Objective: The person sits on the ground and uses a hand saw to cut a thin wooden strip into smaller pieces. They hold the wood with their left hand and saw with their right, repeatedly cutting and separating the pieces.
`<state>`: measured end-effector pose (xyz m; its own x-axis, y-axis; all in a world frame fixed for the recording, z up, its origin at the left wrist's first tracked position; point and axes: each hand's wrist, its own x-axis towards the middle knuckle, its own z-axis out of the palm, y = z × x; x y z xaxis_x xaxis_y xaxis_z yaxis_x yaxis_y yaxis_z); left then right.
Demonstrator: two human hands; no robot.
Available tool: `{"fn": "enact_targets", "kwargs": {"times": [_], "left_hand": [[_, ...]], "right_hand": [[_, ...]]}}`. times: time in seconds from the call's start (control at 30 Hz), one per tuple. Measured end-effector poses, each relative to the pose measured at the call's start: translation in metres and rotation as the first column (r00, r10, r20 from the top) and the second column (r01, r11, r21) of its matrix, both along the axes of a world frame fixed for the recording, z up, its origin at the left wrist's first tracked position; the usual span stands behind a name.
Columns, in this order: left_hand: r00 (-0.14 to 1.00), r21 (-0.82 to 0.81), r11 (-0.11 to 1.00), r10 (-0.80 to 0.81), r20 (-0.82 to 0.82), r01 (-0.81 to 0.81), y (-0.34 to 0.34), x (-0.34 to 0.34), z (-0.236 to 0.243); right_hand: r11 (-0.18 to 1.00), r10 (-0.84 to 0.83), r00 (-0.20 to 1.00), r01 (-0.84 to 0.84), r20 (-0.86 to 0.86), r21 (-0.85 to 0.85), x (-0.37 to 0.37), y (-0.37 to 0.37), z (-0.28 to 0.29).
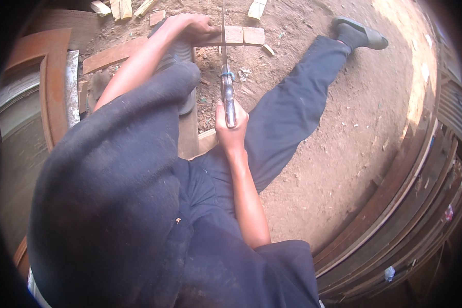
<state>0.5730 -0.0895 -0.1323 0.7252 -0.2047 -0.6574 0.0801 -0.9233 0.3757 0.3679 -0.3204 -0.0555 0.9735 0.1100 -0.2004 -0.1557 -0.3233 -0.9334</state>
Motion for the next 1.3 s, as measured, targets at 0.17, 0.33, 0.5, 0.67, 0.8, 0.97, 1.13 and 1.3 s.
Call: {"fn": "enact_targets", "kwargs": {"times": [0.17, 0.33, 0.5, 0.67, 0.8, 0.97, 1.13, 1.3], "left_hand": [[0.994, -0.014, 0.996, -0.084, -0.076, 0.083, -0.007, -0.001, 0.027], [0.999, 0.051, 0.999, 0.0, -0.037, 0.002, -0.012, -0.01, 0.036], [1.0, 0.023, 1.0, -0.012, 0.008, 0.012, -0.005, -0.006, 0.022], [1.0, 0.05, 0.999, -0.021, 0.001, 0.021, -0.011, -0.008, 0.03], [0.999, 0.026, 0.999, -0.038, -0.03, 0.039, -0.005, -0.005, 0.027], [1.0, 0.049, 0.999, 0.008, -0.009, -0.008, -0.006, -0.004, 0.02], [1.0, 0.03, 0.999, -0.016, 0.008, 0.015, -0.013, -0.012, 0.042], [1.0, 0.011, 1.0, -0.008, -0.001, 0.008, -0.012, -0.012, 0.042]], "right_hand": [[0.999, -0.021, 0.999, 0.023, -0.046, 0.028, 0.019, 0.006, -0.007], [1.0, 0.012, 1.0, -0.012, 0.023, -0.026, -0.005, -0.004, 0.0], [1.0, 0.007, 1.0, -0.006, -0.018, 0.029, 0.016, 0.005, -0.004], [1.0, -0.004, 1.0, 0.004, -0.017, 0.004, 0.005, 0.002, 0.0], [1.0, 0.002, 0.999, -0.003, -0.044, -0.015, -0.003, -0.004, 0.003], [0.999, -0.021, 0.999, 0.022, -0.033, 0.046, 0.021, 0.011, -0.005], [1.0, 0.006, 1.0, -0.006, 0.008, -0.002, -0.007, -0.009, 0.002], [0.998, -0.019, 1.0, 0.02, -0.005, 0.056, 0.021, 0.012, 0.0]]}}
